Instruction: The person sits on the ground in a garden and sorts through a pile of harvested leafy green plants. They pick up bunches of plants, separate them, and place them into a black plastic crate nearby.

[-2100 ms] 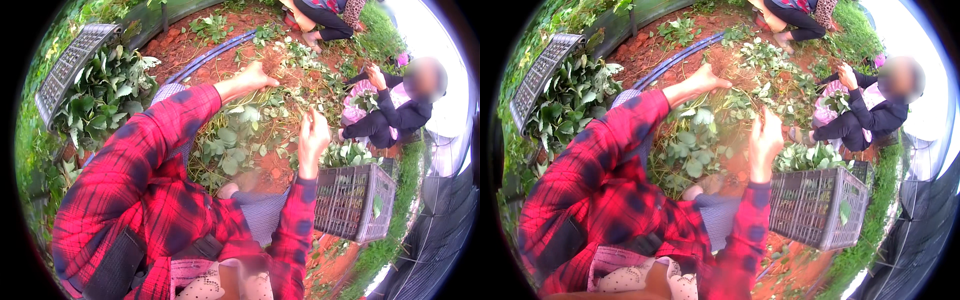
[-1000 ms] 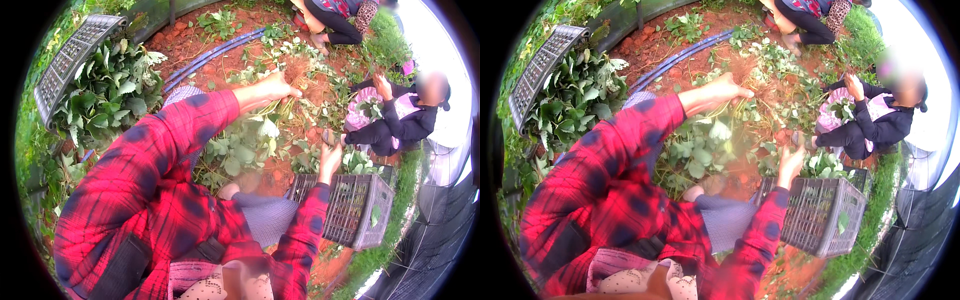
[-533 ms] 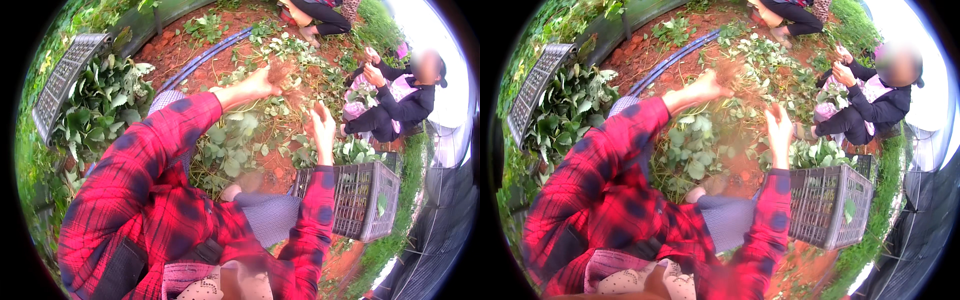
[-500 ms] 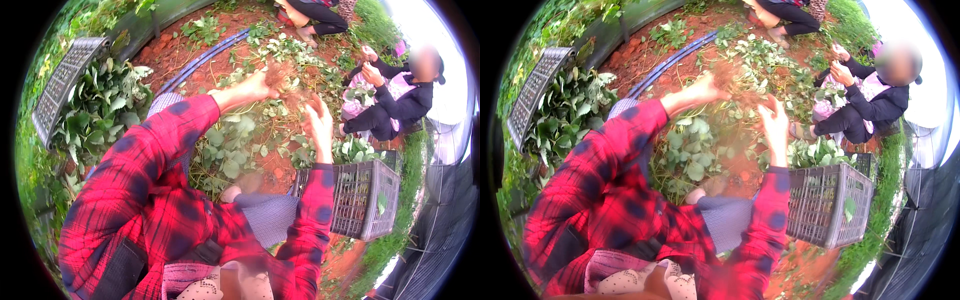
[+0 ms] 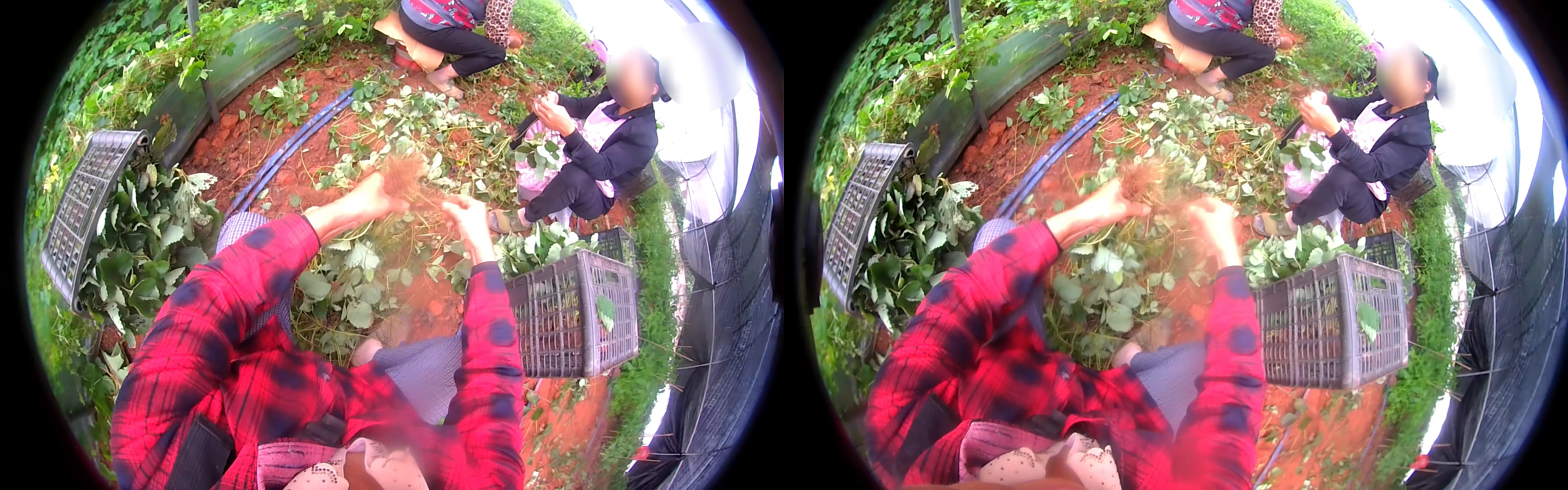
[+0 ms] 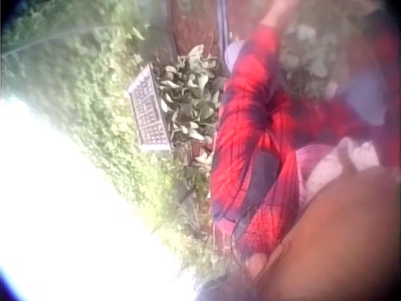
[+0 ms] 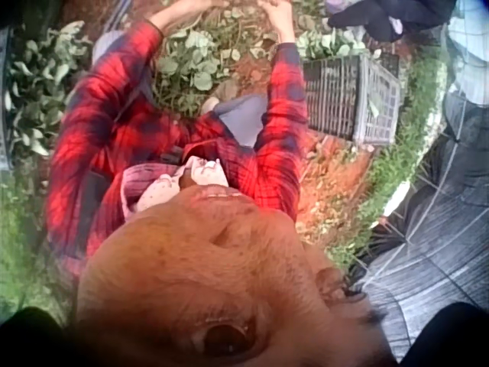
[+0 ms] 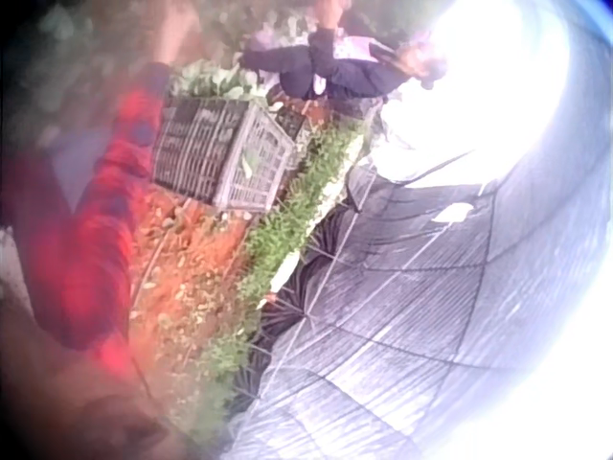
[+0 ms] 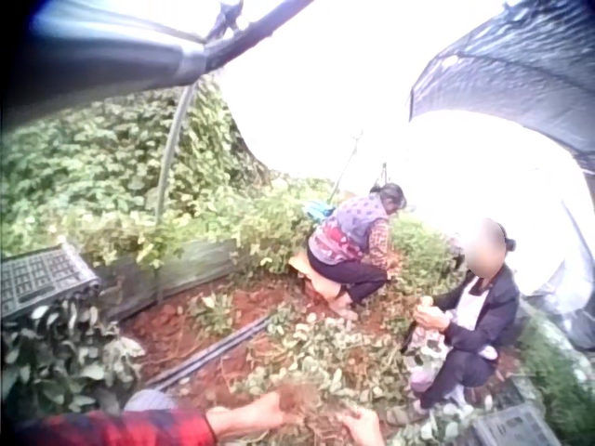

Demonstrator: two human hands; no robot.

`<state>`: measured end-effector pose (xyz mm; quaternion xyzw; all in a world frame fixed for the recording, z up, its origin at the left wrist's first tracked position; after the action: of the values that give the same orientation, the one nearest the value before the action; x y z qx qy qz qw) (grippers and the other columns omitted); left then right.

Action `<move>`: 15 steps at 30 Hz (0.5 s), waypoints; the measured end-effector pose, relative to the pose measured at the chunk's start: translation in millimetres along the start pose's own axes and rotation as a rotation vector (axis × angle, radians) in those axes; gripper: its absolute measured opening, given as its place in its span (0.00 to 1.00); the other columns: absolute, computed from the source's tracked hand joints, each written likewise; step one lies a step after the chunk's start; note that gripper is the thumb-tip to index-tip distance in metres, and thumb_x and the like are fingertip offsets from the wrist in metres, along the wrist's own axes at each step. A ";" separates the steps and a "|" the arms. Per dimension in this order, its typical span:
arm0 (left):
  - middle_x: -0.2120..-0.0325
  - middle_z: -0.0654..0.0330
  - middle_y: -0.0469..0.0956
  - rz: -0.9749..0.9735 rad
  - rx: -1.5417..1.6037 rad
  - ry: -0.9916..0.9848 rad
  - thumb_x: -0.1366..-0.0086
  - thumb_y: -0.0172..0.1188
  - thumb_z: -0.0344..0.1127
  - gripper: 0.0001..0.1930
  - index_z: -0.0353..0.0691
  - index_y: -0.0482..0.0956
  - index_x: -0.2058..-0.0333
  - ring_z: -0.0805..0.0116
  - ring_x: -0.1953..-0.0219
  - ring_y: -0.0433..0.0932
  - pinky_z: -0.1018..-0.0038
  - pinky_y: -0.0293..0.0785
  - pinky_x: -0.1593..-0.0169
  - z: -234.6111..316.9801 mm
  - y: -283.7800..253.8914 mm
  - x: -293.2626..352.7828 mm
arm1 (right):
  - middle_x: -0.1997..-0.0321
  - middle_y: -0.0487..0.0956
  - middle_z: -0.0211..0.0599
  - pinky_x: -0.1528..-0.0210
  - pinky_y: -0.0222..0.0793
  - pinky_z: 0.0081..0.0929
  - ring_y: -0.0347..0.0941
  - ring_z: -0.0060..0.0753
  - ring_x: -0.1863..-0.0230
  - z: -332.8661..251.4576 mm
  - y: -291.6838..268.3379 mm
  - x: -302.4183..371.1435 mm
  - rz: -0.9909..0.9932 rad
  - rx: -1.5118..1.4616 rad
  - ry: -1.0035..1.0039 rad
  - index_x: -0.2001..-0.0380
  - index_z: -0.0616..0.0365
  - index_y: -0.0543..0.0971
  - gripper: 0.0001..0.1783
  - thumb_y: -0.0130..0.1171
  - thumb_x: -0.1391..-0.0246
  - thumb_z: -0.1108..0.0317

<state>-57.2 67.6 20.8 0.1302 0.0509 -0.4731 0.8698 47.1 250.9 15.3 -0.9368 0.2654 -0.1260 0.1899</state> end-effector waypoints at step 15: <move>0.91 0.60 0.70 0.426 -0.065 -0.329 0.56 0.64 0.26 0.08 0.31 0.73 0.82 0.75 0.90 0.67 0.80 0.61 0.86 42.8 -72.6 13.4 | 0.74 0.75 0.32 0.77 0.64 0.17 0.68 0.18 0.77 -36.9 74.8 55.9 0.097 -0.153 -0.208 0.69 0.63 0.76 0.11 0.57 0.56 0.68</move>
<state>-112.0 7.4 46.1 0.0315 -0.1045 -0.2925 0.9500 47.3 150.8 24.2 -0.9427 0.2980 0.0019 0.1503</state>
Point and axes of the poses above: each hand's wrist, its own x-axis away from the middle knuckle, its own y-axis out of the palm, z = x × y, the point moved 3 cm from there along -x, towards the middle knuckle
